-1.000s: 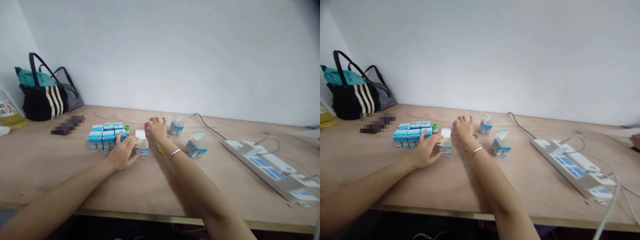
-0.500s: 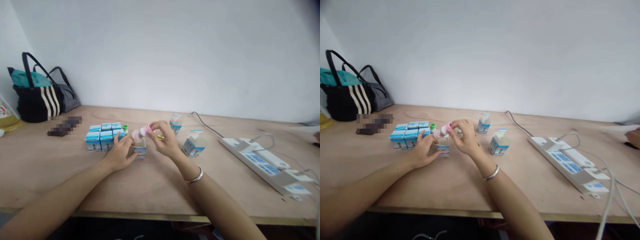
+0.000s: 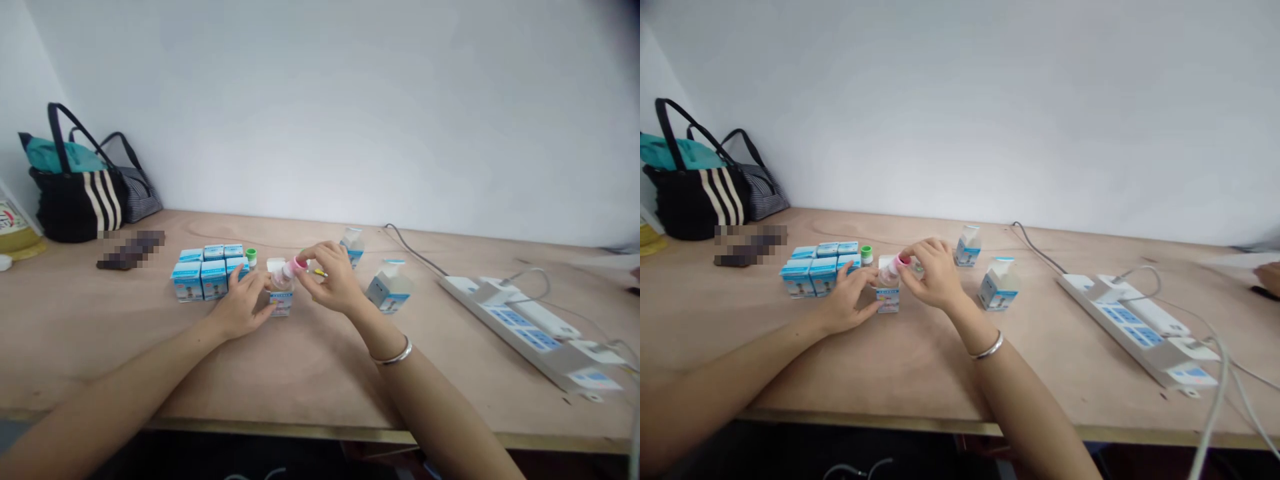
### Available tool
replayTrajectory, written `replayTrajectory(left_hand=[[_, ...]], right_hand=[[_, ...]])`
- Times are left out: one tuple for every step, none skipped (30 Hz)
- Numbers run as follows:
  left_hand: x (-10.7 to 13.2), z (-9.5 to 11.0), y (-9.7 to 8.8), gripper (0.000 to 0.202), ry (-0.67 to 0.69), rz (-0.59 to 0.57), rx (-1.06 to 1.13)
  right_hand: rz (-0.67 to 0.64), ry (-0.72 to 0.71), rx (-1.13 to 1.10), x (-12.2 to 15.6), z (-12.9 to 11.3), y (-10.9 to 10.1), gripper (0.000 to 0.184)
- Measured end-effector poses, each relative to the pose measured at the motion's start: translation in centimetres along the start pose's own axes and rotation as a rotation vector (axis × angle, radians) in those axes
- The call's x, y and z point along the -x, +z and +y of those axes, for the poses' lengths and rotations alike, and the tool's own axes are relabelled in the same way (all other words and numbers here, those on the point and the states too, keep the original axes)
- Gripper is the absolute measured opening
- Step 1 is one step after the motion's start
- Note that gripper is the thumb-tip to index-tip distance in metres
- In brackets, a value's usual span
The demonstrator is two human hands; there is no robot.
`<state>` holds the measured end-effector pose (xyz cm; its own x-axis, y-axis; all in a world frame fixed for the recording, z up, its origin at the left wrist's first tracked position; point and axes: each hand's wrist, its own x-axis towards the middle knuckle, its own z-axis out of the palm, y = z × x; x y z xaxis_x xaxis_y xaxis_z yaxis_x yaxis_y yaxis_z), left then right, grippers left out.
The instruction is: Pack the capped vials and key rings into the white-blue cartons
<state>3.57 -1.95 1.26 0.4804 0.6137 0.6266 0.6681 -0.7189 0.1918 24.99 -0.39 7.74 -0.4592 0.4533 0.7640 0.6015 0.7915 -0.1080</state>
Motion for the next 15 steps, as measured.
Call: replayTrajectory(left_hand=[[-0.01, -0.03, 0.03, 0.027, -0.001, -0.001, -0.008], [-0.02, -0.06, 0.05, 0.026, -0.002, -0.002, -0.014], [-0.02, -0.07, 0.07, 0.025, -0.005, -0.002, -0.018], [-0.02, -0.07, 0.09, 0.024, -0.007, -0.001, -0.017], [-0.02, -0.06, 0.1, 0.024, -0.007, -0.002, -0.012], [-0.01, -0.04, 0.1, 0.024, -0.004, -0.004, -0.007], [0.01, -0.02, 0.11, 0.023, -0.001, -0.008, -0.002], [0.02, 0.0, 0.11, 0.023, 0.001, -0.011, 0.001], [0.03, 0.0, 0.11, 0.022, 0.002, -0.012, 0.001], [0.05, 0.0, 0.11, 0.021, 0.003, -0.015, 0.0], [0.06, -0.02, 0.11, 0.021, 0.003, -0.016, -0.002], [0.07, -0.06, 0.12, 0.021, 0.004, -0.017, -0.004], [0.08, -0.1, 0.12, 0.022, 0.005, -0.018, -0.006], [0.09, -0.14, 0.12, 0.022, 0.007, -0.02, -0.008], [0.09, -0.19, 0.12, 0.023, 0.009, -0.021, -0.009]], right_hand=[[-0.012, -0.003, 0.009, -0.04, -0.04, -0.08, 0.006], [-0.032, -0.009, 0.013, -0.09, -0.07, -0.19, 0.006], [-0.053, -0.02, 0.016, -0.15, -0.1, -0.31, 0.006], [-0.071, -0.034, 0.02, -0.22, -0.15, -0.43, 0.007], [-0.087, -0.049, 0.028, -0.28, -0.22, -0.53, 0.007], [-0.102, -0.065, 0.038, -0.34, -0.33, -0.57, 0.007], [-0.123, -0.082, 0.05, -0.37, -0.47, -0.55, 0.008], [-0.151, -0.097, 0.062, -0.37, -0.63, -0.46, 0.01], [-0.184, -0.11, 0.072, -0.34, -0.8, -0.31, 0.011], [-0.22, -0.122, 0.077, -0.27, -0.94, -0.13, 0.012], [-0.253, -0.135, 0.075, -0.17, -1.03, 0.06, 0.014], [-0.28, -0.145, 0.065, -0.05, -1.02, 0.21, 0.015], [-0.296, -0.147, 0.049, 0.06, -0.88, 0.28, 0.015], [-0.296, -0.135, 0.032, 0.17, -0.59, 0.26, 0.016], [-0.278, -0.102, 0.019, 0.27, -0.16, 0.13, 0.017]])
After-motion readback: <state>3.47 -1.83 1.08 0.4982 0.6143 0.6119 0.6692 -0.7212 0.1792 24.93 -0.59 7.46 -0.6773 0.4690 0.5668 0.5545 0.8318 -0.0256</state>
